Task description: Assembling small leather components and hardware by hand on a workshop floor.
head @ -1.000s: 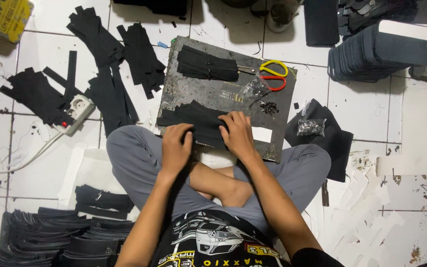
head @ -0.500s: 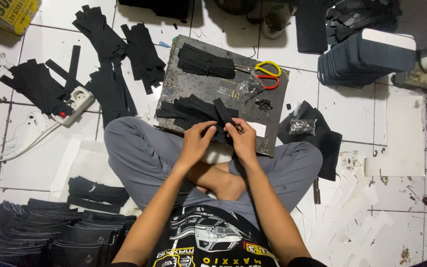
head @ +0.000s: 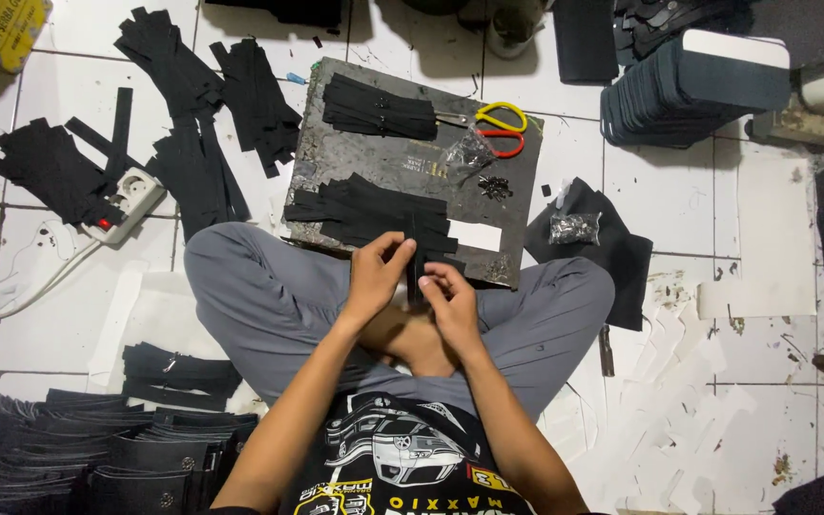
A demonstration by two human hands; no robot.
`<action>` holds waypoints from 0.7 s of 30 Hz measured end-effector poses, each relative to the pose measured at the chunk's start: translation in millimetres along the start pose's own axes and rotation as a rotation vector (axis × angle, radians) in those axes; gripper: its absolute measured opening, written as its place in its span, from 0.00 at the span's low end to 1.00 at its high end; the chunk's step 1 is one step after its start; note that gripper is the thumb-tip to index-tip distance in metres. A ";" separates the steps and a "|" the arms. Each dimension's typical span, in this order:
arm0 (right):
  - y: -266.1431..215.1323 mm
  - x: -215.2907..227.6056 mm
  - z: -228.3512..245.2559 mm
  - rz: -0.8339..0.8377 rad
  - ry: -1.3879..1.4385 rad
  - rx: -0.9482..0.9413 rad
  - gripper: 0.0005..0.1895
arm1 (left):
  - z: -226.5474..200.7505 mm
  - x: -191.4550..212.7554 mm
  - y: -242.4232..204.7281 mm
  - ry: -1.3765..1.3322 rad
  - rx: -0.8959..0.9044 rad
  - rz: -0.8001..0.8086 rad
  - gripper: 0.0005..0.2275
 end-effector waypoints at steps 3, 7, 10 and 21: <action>3.4 5.1 34.3 -0.050 0.024 0.066 0.14 | -15.6 3.8 -13.8 0.033 -0.031 0.080 0.04; 11.5 13.2 54.1 -0.055 -0.015 0.143 0.13 | -25.7 9.0 -26.8 0.091 -0.055 0.145 0.04; 14.3 15.1 66.7 -0.071 -0.054 0.173 0.09 | -40.2 12.9 -33.9 0.064 -0.154 0.201 0.04; -0.1 11.2 66.4 -0.002 -0.023 0.124 0.09 | -38.3 14.7 -30.1 0.028 -0.265 0.110 0.01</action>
Point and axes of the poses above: each hand's wrist, its own y-axis towards the middle knuckle, its own x-axis out of the back of the hand, z = x × y, the point moved 1 cm from there along y, towards the middle knuckle, and after that the axes turned 9 degrees about -z, right-handed, at the moved point
